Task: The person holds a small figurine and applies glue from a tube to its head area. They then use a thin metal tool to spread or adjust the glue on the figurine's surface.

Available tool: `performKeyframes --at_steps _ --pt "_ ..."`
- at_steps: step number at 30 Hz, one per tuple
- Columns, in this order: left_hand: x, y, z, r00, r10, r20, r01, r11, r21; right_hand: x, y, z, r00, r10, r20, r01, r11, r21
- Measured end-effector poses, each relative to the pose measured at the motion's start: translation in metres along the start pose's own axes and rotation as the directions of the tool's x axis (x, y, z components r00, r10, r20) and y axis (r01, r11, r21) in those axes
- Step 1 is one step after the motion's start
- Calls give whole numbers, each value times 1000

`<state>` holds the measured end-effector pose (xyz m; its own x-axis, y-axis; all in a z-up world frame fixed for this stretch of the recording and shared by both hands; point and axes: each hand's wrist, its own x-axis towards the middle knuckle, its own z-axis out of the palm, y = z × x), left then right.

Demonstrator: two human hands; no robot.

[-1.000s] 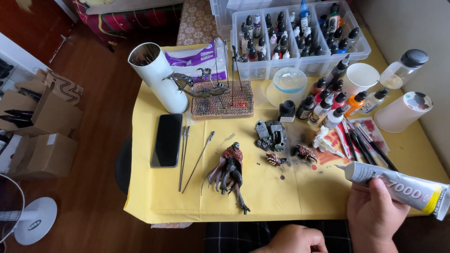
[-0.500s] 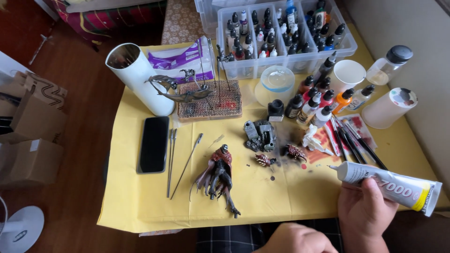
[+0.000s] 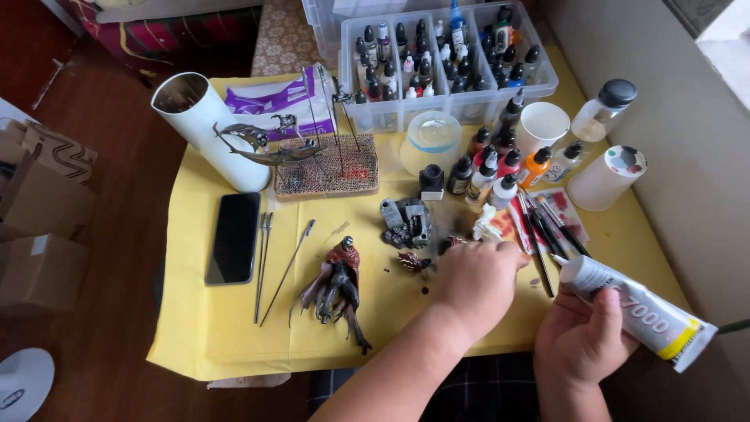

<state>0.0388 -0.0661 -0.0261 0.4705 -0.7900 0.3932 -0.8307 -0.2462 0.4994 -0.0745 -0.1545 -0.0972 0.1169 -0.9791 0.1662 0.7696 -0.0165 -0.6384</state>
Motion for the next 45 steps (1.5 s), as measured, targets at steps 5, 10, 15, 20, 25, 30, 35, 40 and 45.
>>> performKeyframes --at_steps 5,10,15,20,25,30,35,40,45 --pt "2 15 9 997 71 -22 -69 996 51 8 -9 -15 989 -121 -83 124 991 39" --pt "-11 20 28 968 242 -62 -244 970 -21 11 -28 -14 980 -182 -81 184 983 19" --pt "-28 40 27 988 131 -85 -143 978 -154 7 -41 -9 986 -113 -124 117 993 22" --pt "-59 71 15 884 -51 465 458 297 -838 -14 -65 19 978 190 -89 -181 978 101" --pt "-101 56 -9 717 195 670 640 198 -743 20 -43 -26 996 58 -67 -52 995 90" --pt "-127 44 -53 742 90 665 655 114 -747 4 -36 -35 994 110 -26 -105 982 154" --pt "-144 26 -88 860 131 493 507 -113 -854 -24 -41 7 916 -278 291 386 812 -437" --pt "-137 18 -126 937 198 288 341 -339 -877 -19 -34 8 996 52 65 -55 998 34" --pt "-149 17 -126 944 127 304 329 -393 -858 -22 -34 6 996 61 62 -59 998 -22"
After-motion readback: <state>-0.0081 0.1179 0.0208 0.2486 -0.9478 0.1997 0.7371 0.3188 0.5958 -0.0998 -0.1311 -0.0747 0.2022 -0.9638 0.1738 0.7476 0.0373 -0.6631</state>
